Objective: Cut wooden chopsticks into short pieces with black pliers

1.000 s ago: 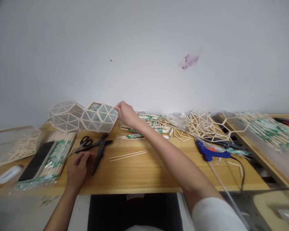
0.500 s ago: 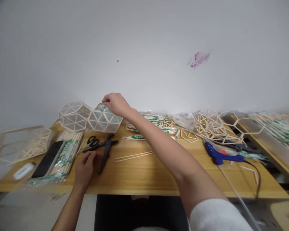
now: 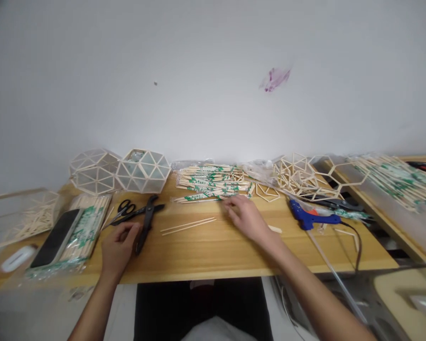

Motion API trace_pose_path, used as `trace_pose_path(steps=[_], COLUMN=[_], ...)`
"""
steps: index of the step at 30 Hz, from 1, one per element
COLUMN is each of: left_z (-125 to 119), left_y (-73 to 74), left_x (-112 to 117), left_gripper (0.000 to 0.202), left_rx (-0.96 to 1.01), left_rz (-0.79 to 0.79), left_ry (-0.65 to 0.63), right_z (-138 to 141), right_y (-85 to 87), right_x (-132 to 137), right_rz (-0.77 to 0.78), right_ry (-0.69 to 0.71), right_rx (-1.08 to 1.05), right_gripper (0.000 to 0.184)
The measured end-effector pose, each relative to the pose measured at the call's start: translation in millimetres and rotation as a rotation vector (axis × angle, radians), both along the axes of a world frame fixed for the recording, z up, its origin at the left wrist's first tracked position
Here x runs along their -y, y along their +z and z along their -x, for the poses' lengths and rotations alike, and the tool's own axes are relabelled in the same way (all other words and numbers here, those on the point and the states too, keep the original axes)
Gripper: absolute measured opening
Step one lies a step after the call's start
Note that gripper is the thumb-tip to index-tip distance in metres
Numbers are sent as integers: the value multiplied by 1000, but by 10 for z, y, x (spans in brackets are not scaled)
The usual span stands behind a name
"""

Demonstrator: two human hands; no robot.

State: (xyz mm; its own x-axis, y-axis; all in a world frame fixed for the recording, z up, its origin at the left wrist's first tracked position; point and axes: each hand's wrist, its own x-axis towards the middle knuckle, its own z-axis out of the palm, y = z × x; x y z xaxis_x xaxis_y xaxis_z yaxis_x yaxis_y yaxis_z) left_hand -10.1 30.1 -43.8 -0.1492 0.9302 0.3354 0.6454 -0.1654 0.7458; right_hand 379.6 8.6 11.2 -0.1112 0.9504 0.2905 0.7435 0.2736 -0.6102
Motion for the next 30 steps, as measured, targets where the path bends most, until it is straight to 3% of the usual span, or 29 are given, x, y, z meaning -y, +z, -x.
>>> trace_pose_path(steps=[4,9,13,23,27,30], left_z=[-70,-261,-368,-412,-429,-382], left_y=[39,91,75,-1,15,23], left_x=[26,124,156,105,129,128], left_gripper=[24,17,12,7,8,15], left_rx=[-184,-269,-290,-479,-450,-424], left_rz=[-165,-246,-273,-368,-352,-251], left_ry=[-74,-185,-282,-321,-283,-172], right_z=[-254,-305,-262,-228,-248,-267], right_y=[-339,-538,-588,-596,-647,-664], right_x=[366,543,551,552,543,530], right_rz=[-24,-83,-123,-152,-203,-231], right_ry=[-124,-201,-221,-230,-229,-211], right_rx=[143,238,219,210,224,222], right_gripper=[23,25,23,20,18,16])
